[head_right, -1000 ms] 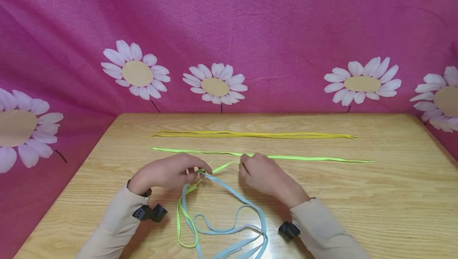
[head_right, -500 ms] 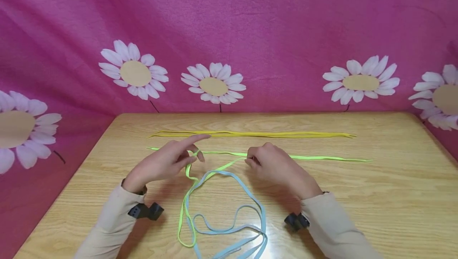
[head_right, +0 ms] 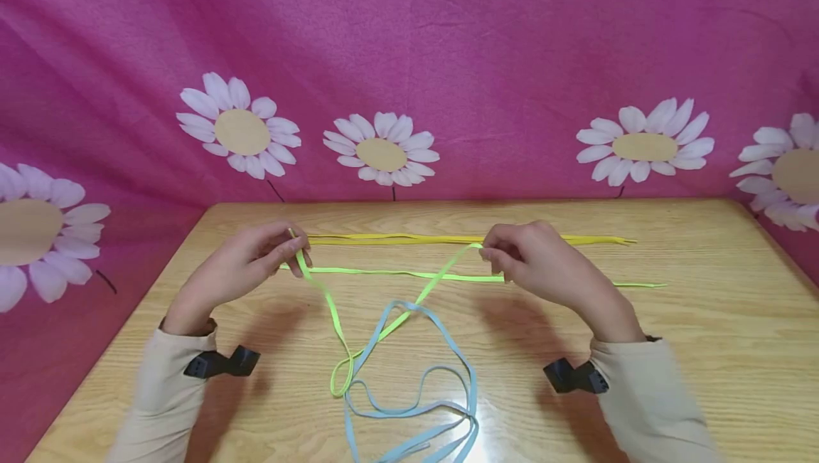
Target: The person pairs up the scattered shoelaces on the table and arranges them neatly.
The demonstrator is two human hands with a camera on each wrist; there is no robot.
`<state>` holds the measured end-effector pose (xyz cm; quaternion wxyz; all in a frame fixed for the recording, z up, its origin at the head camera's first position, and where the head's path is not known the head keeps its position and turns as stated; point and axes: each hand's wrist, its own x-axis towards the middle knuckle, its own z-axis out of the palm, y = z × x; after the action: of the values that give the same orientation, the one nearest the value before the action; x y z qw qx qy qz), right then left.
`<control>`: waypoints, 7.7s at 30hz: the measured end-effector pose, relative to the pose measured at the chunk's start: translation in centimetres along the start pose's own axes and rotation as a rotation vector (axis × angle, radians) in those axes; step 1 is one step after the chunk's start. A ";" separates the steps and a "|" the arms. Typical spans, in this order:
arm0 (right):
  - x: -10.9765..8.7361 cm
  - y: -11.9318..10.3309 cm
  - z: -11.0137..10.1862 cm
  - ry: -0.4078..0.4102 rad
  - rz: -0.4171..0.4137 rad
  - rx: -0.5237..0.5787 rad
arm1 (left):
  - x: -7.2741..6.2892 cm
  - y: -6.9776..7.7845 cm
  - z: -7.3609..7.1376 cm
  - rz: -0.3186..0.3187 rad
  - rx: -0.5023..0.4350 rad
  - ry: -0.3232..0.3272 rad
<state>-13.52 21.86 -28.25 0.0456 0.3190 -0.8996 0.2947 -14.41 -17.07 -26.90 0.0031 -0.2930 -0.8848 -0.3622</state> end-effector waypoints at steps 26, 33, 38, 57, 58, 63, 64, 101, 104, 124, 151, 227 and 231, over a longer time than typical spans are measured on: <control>-10.6 9.4 -3.9 0.101 0.323 -0.050 | -3.9 -4.5 -4.6 -0.277 0.089 0.267; -12.2 11.8 -3.4 0.041 0.397 -0.068 | -4.5 -6.4 -4.5 -0.316 0.072 0.209; -13.7 12.8 -3.5 0.059 0.461 -0.028 | -3.7 -7.6 -3.9 -0.353 -0.002 0.222; -15.1 15.9 -2.0 0.063 0.611 0.247 | -4.4 -13.9 -0.4 -0.682 -0.083 0.252; -15.1 16.0 -1.9 0.064 0.624 0.220 | -4.3 -14.0 -0.2 -0.680 -0.057 0.253; -14.7 16.0 -1.8 0.062 0.722 0.090 | -4.0 -14.1 0.2 -0.662 0.091 0.277; -14.6 15.9 -1.8 0.061 0.743 0.071 | -3.9 -14.1 0.3 -0.661 0.109 0.283; -13.1 16.3 -1.3 0.249 0.821 -0.160 | -3.5 -14.2 0.5 -0.749 0.146 0.305; -13.1 16.4 -1.3 0.248 0.821 -0.168 | -3.6 -14.2 0.4 -0.738 0.134 0.309; -13.2 16.4 -1.1 0.253 0.807 -0.179 | -3.6 -14.1 0.2 -0.777 0.109 0.263; -13.1 15.6 -1.2 0.247 0.816 -0.147 | -3.7 -13.0 -0.4 -0.739 0.170 0.183; -7.9 -4.5 10.0 -0.342 -0.048 -0.086 | -2.7 5.9 15.3 0.372 0.370 -0.666; -7.8 -4.5 10.2 -0.336 -0.075 -0.111 | -2.7 5.8 15.3 0.389 0.379 -0.643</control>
<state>-3.50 17.63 -36.47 -0.0771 0.3942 -0.8969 0.1852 -6.03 -5.39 -35.05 -0.1509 -0.5471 -0.8198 -0.0759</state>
